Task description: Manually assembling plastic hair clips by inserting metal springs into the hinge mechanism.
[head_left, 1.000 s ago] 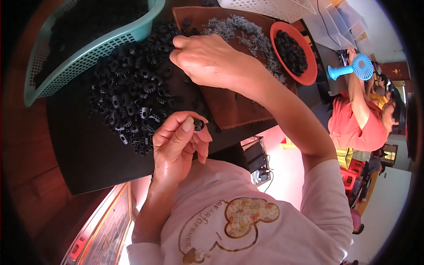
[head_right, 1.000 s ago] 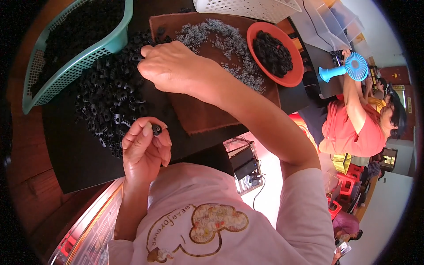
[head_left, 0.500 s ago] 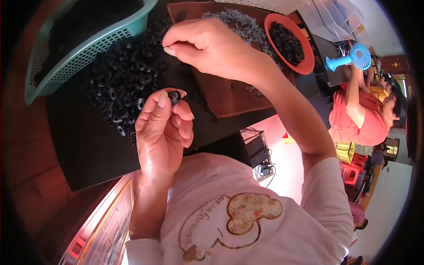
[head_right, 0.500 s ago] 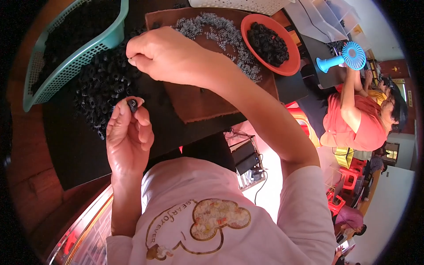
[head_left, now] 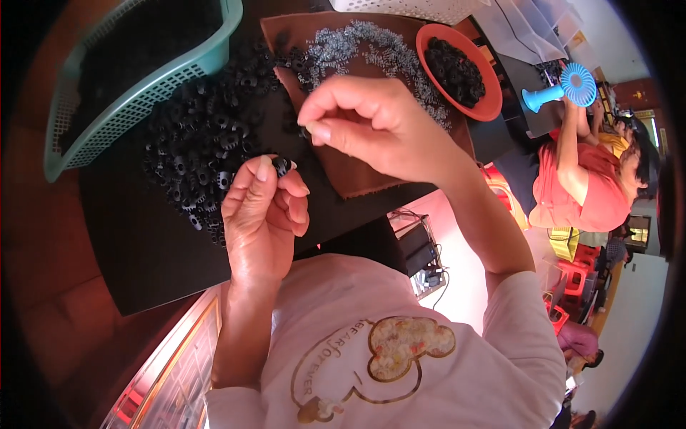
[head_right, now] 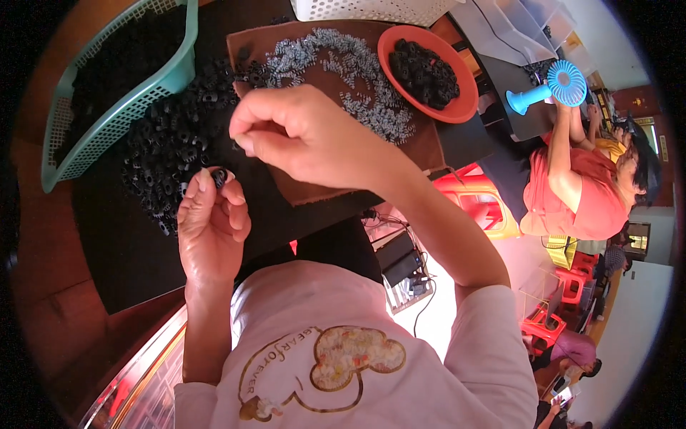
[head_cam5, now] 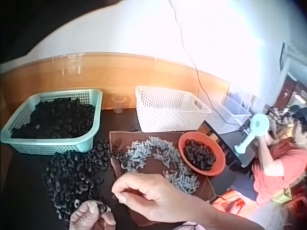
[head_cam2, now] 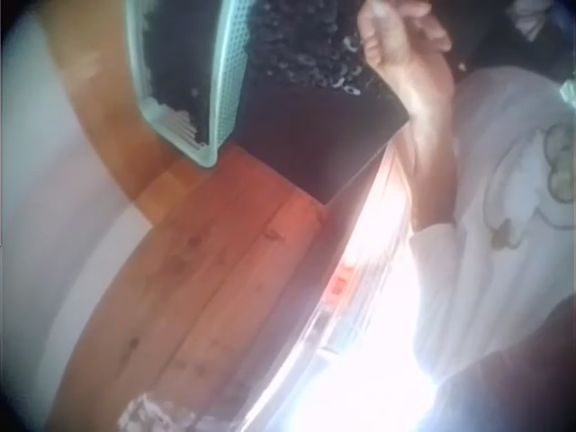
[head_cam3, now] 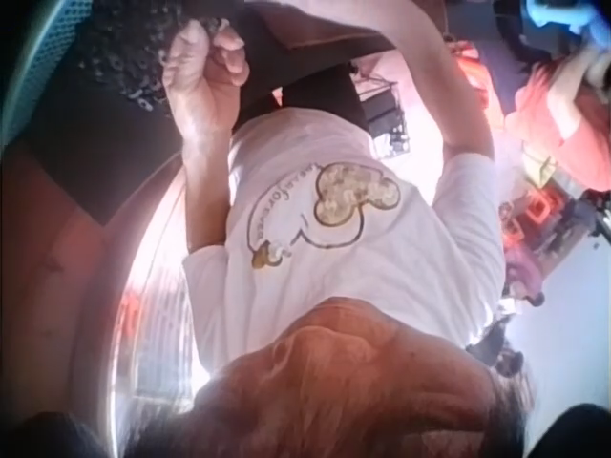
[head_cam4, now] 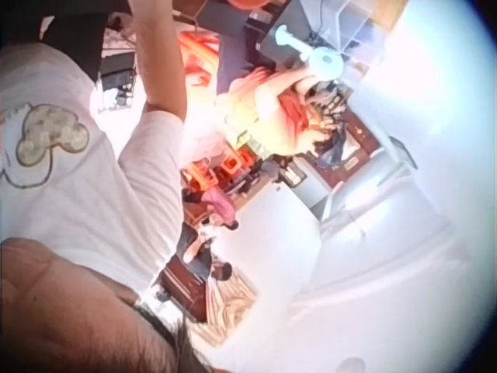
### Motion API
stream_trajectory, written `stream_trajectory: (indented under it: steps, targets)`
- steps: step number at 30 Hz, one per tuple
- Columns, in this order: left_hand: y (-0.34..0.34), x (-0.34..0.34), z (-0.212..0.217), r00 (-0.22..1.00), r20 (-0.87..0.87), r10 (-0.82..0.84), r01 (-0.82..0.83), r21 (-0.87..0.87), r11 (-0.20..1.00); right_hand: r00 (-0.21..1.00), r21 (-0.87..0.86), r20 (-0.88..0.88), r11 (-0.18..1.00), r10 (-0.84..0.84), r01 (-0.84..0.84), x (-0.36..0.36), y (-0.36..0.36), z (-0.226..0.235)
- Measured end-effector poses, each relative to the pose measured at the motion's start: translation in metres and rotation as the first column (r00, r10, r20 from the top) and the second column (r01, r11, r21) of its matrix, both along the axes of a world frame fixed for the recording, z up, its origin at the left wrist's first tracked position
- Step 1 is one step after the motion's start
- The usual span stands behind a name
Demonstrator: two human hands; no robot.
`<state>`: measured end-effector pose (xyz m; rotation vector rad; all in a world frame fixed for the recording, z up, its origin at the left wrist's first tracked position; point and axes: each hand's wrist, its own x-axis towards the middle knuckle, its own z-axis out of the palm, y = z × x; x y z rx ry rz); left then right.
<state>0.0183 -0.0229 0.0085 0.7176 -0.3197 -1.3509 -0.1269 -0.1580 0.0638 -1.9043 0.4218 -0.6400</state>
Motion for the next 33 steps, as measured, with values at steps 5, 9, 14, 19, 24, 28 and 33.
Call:
stream_trajectory:
  steps: [5,9,14,19,24,28,33]
  targets:
    - [0.004,-0.005,0.001,1.0,-0.002,-0.026,0.026,0.004,1.0,1.0,0.189,-0.018,0.982,-0.023,0.026,-0.008,0.013,0.002]
    - [0.004,-0.009,0.004,1.0,0.016,-0.014,0.014,0.011,1.0,0.998,0.24,-0.06,0.971,0.009,0.005,-0.009,0.02,0.006]
    - [0.005,-0.011,0.0,0.999,0.045,-0.021,0.02,0.03,0.999,0.999,0.244,-0.033,0.97,0.016,-0.007,-0.009,0.027,-0.002]
    - [0.006,-0.015,0.002,0.998,0.057,-0.011,0.008,0.049,0.999,1.0,0.258,-0.021,0.966,-0.001,0.006,-0.013,0.032,0.002]
    - [0.007,-0.018,0.004,0.999,0.035,-0.022,0.021,0.033,0.999,0.999,0.394,0.022,0.919,-0.027,0.016,-0.017,0.032,-0.002]
    - [0.007,-0.019,0.005,0.999,0.04,-0.014,0.011,0.059,0.998,1.0,0.313,-0.001,0.949,-0.026,0.025,-0.016,0.035,-0.004]
    - [0.007,-0.019,0.002,0.983,0.184,0.021,-0.032,0.057,0.998,0.998,0.057,0.05,0.997,-0.048,0.045,-0.013,0.037,-0.018]
